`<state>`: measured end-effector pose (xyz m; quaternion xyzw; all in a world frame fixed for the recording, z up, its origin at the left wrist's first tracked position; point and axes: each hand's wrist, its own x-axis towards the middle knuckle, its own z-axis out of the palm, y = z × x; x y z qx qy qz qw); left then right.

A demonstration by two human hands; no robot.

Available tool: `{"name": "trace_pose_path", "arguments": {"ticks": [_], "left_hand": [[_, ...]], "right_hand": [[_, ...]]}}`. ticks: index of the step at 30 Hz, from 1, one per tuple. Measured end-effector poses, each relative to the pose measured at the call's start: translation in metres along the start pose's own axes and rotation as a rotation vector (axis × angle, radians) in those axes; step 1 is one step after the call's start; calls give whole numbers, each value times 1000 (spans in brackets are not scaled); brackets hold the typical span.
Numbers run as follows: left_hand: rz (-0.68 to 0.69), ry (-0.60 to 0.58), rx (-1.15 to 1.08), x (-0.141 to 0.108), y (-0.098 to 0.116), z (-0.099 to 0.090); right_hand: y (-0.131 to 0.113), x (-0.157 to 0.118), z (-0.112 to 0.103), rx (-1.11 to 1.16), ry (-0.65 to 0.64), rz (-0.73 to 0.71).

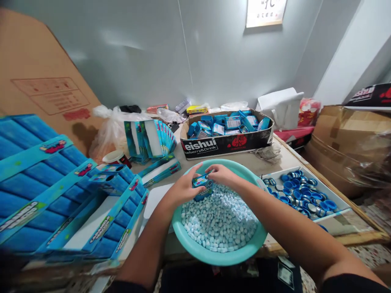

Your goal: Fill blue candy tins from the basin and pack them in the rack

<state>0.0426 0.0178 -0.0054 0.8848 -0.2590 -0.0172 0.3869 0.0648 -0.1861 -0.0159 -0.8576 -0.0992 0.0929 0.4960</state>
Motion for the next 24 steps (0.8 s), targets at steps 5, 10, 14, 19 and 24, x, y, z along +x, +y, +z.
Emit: {"name": "trace_pose_path", "arguments": {"ticks": [5,10,14,19,24], "left_hand": [[145,253,-66,-26,12,-2],[63,728,-134,-66,12,-6],[-67,1004,91,-91,9,-20],[-220,1103,151,-99,-23,-26],[-358,867,-37,-105,-62,-24]], "right_hand": [[-36,10,-13,172,-242,67],[-79,16,-4,294,-358,-116],[-71,17,23,345,-272,-150],[-25,16,49,-276,-304,-265],[-15,6,62,-735,-400,-235]]}}
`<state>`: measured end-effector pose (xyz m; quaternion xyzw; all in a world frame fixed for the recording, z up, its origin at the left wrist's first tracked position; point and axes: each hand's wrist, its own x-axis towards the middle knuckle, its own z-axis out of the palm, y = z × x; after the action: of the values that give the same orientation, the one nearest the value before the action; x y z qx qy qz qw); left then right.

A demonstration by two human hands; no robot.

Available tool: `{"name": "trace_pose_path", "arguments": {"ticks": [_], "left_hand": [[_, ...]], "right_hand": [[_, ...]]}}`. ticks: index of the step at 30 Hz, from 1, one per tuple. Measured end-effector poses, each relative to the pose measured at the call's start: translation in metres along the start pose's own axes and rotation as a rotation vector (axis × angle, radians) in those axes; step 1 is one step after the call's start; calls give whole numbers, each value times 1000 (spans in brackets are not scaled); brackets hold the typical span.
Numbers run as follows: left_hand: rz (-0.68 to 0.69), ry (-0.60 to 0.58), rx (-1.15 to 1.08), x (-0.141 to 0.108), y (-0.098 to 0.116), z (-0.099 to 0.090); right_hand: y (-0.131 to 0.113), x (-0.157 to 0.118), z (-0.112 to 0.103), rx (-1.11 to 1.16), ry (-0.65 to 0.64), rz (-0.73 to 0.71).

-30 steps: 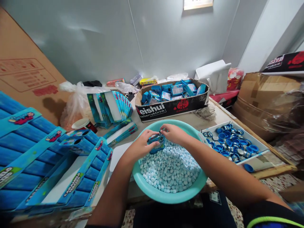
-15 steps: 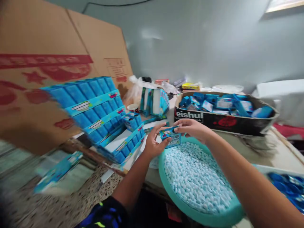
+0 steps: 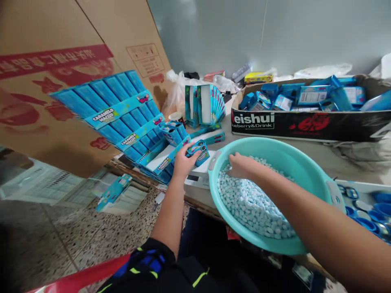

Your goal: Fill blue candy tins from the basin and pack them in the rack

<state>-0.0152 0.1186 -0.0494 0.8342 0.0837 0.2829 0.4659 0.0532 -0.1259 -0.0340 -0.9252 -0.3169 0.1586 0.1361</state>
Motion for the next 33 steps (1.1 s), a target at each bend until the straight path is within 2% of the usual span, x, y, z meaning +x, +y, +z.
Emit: {"name": "trace_pose_path", "arguments": {"ticks": [2,5,8,11,14,16,18,20,26,29,33], "left_hand": [[-61,-75,-80,0,-8,-4],[-74,-91,-151,-8,-12,-13],[-81,10,-128,-32,-15,-20],[-45,130,4,-68,-21,-28],[-3,246,110,-98,-34,-35],[-16,329,120,-107,-44,-37],[-16,377,113,-111,-54,-35],[5,375,115,-112,-60,-32],[26,405,131,-114,-59,-28],[70,414,130,-115,-61,-28],[156,395,208,-116,-61,-32]], "right_hand": [[-3,-3,-3,19,-34,-21],[-4,-7,-11,135,-107,-53],[-5,-10,-14,200,-212,-86],[-7,-12,-11,130,-336,-117],[-9,-15,-8,83,-342,-125],[-10,-20,-7,53,-309,-133],[-10,-28,-5,21,-288,-162],[-9,-39,-3,19,-267,-221],[3,-63,3,21,-225,-336],[5,-65,2,-13,-309,-324],[-4,-59,-1,-139,-554,-252]]}}
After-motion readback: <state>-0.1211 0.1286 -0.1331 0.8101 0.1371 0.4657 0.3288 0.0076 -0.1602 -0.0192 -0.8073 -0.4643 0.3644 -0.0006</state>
